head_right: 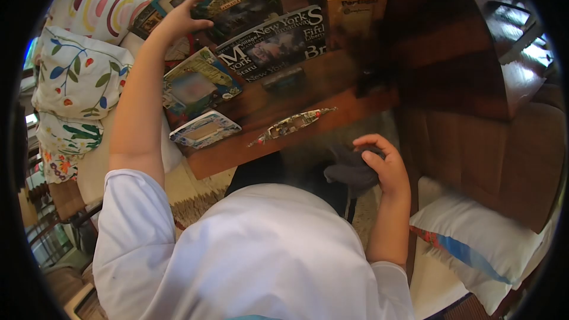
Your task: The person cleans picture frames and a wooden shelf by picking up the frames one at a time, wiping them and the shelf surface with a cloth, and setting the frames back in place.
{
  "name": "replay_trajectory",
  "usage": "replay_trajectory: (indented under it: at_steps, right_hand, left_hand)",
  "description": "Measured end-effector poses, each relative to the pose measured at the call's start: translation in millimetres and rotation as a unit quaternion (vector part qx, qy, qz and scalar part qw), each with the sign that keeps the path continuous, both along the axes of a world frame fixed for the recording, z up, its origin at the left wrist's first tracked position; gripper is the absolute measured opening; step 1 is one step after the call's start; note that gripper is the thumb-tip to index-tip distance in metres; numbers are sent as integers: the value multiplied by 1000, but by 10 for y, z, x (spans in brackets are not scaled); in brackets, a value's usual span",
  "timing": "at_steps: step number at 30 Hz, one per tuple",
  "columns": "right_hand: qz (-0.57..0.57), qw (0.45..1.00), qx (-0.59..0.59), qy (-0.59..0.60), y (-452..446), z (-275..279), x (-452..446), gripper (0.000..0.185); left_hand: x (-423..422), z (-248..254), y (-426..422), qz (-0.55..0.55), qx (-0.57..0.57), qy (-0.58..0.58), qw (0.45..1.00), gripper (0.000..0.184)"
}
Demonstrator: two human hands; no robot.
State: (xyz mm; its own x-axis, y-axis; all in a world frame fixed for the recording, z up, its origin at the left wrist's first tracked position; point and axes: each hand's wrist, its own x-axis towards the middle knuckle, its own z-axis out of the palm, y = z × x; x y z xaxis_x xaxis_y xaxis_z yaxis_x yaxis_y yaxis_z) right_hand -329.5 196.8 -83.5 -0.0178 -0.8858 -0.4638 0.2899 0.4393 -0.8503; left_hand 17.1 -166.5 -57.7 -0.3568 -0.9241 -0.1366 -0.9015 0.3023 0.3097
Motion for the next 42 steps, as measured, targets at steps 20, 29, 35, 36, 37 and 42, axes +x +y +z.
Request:
replay_trajectory:
  at_steps: [20,29,35,36,37,42]
  right_hand:
    - [-54,989,-50,-126,40,70,13,40]
    - [-49,987,-143,-61,-425,509,95,59]
    - [-83,971,-222,7,-1055,835,441,70]
    - [-82,969,-231,-22,-1066,841,485,67]
    - [-80,966,-240,-50,-1075,836,523,65]
    - [-123,954,-207,-178,-835,573,501,46]
  left_hand:
    - [-1,-52,-222,-73,6,0,997,47]
    - [69,939,5,-59,-60,47,995,44]
    - [-35,1597,512,-138,17,252,958,41]
    - [-100,1619,626,-177,35,287,941,40]
    - [-231,1632,758,-216,52,321,921,39]
    - [-586,1636,1090,-237,156,322,903,50]
